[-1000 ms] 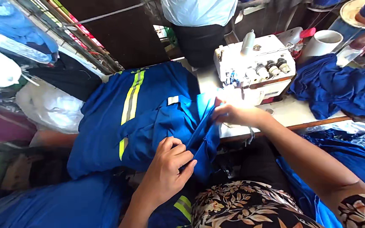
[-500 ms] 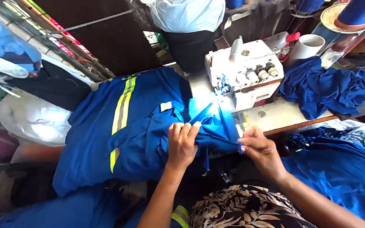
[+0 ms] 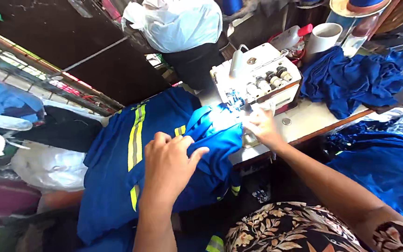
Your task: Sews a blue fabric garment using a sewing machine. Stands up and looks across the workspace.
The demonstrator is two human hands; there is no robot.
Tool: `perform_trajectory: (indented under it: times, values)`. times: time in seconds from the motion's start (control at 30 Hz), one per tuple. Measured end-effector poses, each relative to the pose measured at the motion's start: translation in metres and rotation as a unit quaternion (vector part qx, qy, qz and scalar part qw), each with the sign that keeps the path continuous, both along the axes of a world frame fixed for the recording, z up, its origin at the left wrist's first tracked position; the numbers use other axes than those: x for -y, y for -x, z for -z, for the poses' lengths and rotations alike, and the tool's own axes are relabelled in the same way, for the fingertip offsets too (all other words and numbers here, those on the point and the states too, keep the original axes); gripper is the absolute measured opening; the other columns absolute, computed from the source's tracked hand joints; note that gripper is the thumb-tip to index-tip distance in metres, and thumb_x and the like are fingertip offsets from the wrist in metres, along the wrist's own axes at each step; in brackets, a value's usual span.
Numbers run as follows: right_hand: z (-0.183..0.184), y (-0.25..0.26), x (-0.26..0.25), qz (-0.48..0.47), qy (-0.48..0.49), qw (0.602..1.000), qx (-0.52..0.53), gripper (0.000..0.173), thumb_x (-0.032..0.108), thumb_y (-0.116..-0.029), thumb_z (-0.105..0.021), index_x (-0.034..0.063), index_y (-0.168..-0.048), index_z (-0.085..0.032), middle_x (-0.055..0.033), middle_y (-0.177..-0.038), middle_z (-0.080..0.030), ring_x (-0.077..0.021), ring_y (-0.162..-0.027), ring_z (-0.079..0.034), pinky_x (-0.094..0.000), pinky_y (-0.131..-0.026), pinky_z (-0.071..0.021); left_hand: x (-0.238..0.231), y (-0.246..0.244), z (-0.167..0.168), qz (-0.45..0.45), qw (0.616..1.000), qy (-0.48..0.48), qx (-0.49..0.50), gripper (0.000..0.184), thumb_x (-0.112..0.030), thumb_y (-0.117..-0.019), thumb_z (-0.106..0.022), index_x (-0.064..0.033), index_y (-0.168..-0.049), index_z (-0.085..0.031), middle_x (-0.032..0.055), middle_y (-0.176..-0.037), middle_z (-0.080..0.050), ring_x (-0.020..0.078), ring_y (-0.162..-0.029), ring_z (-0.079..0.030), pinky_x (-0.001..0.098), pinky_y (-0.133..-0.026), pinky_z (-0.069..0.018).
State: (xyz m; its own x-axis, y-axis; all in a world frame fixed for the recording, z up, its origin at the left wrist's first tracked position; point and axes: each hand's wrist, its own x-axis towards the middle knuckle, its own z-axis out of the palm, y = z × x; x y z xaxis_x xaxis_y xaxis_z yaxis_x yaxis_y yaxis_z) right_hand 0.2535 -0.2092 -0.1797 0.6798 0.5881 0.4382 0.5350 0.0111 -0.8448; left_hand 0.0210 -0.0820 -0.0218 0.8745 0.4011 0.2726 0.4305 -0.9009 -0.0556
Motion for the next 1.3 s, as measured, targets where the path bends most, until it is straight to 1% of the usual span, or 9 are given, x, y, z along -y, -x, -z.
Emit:
perform_trajectory:
  times: [0.1, 0.23, 0.43, 0.53, 0.7, 0.8, 1.07, 1.2, 1.3]
  values:
    - [-0.018, -0.005, -0.006, 0.004, 0.053, 0.995, 0.082, 0.020, 0.032, -0.0905, -0.072, 0.0133, -0.094, -0.080, -0.0095, -0.099, -0.061, -0.0386, -0.109, -0.051, -0.0643, -0.085, -0.0370, 0.006, 0.014, 0.000, 0.012, 0.998, -0.035, 0.047, 0.046, -0.043, -0.1027, -0.047, -0.0107, -0.086, -0.075, 0.0083, -0.082, -0.069, 0.0407, -0.096, -0.062, 0.0612, -0.088, -0.0431]
    - [-0.053, 0.012, -0.002, -0.147, 0.056, 0.981, 0.117, 0.021, 0.029, -0.0867, -0.076, 0.0102, -0.097, -0.078, -0.0125, -0.102, -0.066, -0.0372, -0.108, -0.057, -0.0667, -0.086, -0.0393, 0.023, 0.030, 0.013, 0.086, 0.992, -0.005, 0.097, 0.041, -0.037, -0.1055, -0.047, -0.0119, -0.089, -0.075, 0.0032, -0.076, -0.067, 0.0292, -0.090, -0.061, 0.0500, -0.094, -0.0409]
    - [-0.095, 0.065, -0.001, -0.373, -0.047, 0.925, 0.061, 0.012, 0.017, -0.0907, -0.073, 0.0059, -0.093, -0.077, -0.0068, -0.096, -0.065, -0.0139, -0.098, -0.059, -0.0313, -0.086, -0.0470, 0.039, 0.019, 0.026, 0.080, 0.970, 0.064, 0.219, 0.046, -0.057, -0.0933, -0.060, -0.0133, -0.088, -0.074, 0.0014, -0.076, -0.065, 0.0227, -0.088, -0.056, 0.0446, -0.091, -0.0353]
    - [-0.099, 0.058, 0.017, -0.311, -0.133, 0.939, -0.054, 0.005, 0.014, -0.0887, -0.073, 0.0086, -0.088, -0.075, -0.0004, -0.099, -0.063, -0.0058, -0.097, -0.060, -0.0213, -0.082, -0.0535, 0.045, -0.024, 0.070, 0.014, 0.960, 0.069, 0.272, 0.061, -0.070, -0.0685, -0.077, -0.0154, -0.095, -0.078, 0.0143, -0.099, -0.064, 0.0377, -0.102, -0.056, 0.0596, -0.088, -0.0410]
    - [-0.052, 0.050, 0.078, -0.226, -0.192, 0.942, -0.159, 0.008, 0.028, -0.0885, -0.078, 0.0254, -0.096, -0.078, 0.0096, -0.106, -0.063, -0.0012, -0.102, -0.058, -0.0195, -0.085, -0.0524, 0.000, -0.069, 0.151, 0.048, 0.930, 0.090, 0.353, 0.038, -0.027, -0.0781, -0.078, -0.0013, -0.106, -0.071, 0.0342, -0.144, -0.044, 0.0458, -0.139, -0.039, 0.0528, -0.115, -0.0360]
    - [-0.006, 0.055, 0.104, -0.164, -0.133, 0.961, -0.177, 0.011, 0.035, -0.0841, -0.081, 0.0313, -0.094, -0.080, 0.0146, -0.096, -0.059, 0.0027, -0.098, -0.052, -0.0159, -0.087, -0.0437, -0.011, -0.064, 0.127, 0.112, 0.943, 0.094, 0.300, 0.030, -0.011, -0.0764, -0.077, 0.0022, -0.102, -0.071, 0.0321, -0.139, -0.052, 0.0446, -0.131, -0.052, 0.0511, -0.105, -0.0478]
    - [0.024, 0.039, 0.048, -0.035, -0.076, 0.989, -0.123, 0.015, 0.029, -0.0824, -0.080, 0.0177, -0.093, -0.082, 0.0034, -0.095, -0.061, -0.0098, -0.102, -0.052, -0.0391, -0.097, -0.0367, -0.022, -0.066, 0.039, 0.064, 0.991, -0.024, 0.116, 0.047, 0.000, -0.0646, -0.085, -0.0086, -0.110, -0.075, 0.0241, -0.151, -0.044, 0.0528, -0.125, -0.048, 0.0648, -0.093, -0.0458]
    - [0.008, 0.018, 0.014, -0.036, -0.060, 0.991, -0.117, 0.012, 0.021, -0.0830, -0.079, 0.0112, -0.089, -0.081, -0.0064, -0.094, -0.063, -0.0203, -0.099, -0.058, -0.0490, -0.094, -0.0434, 0.031, -0.035, -0.051, -0.054, 0.996, -0.005, -0.076, 0.041, -0.033, -0.0766, -0.090, -0.0045, -0.101, -0.075, 0.0238, -0.143, -0.053, 0.0580, -0.133, -0.039, 0.0747, -0.090, -0.0381]
    - [0.005, 0.000, -0.004, -0.013, -0.040, 0.993, -0.108, 0.011, 0.017, -0.0819, -0.079, 0.0106, -0.090, -0.081, -0.0108, -0.099, -0.062, -0.0319, -0.109, -0.051, -0.0581, -0.096, -0.0388, 0.052, -0.018, -0.061, 0.081, 0.989, -0.064, -0.105, 0.032, -0.036, -0.0864, -0.080, -0.0047, -0.087, -0.077, 0.0231, -0.129, -0.064, 0.0566, -0.136, -0.041, 0.0759, -0.099, -0.0349]
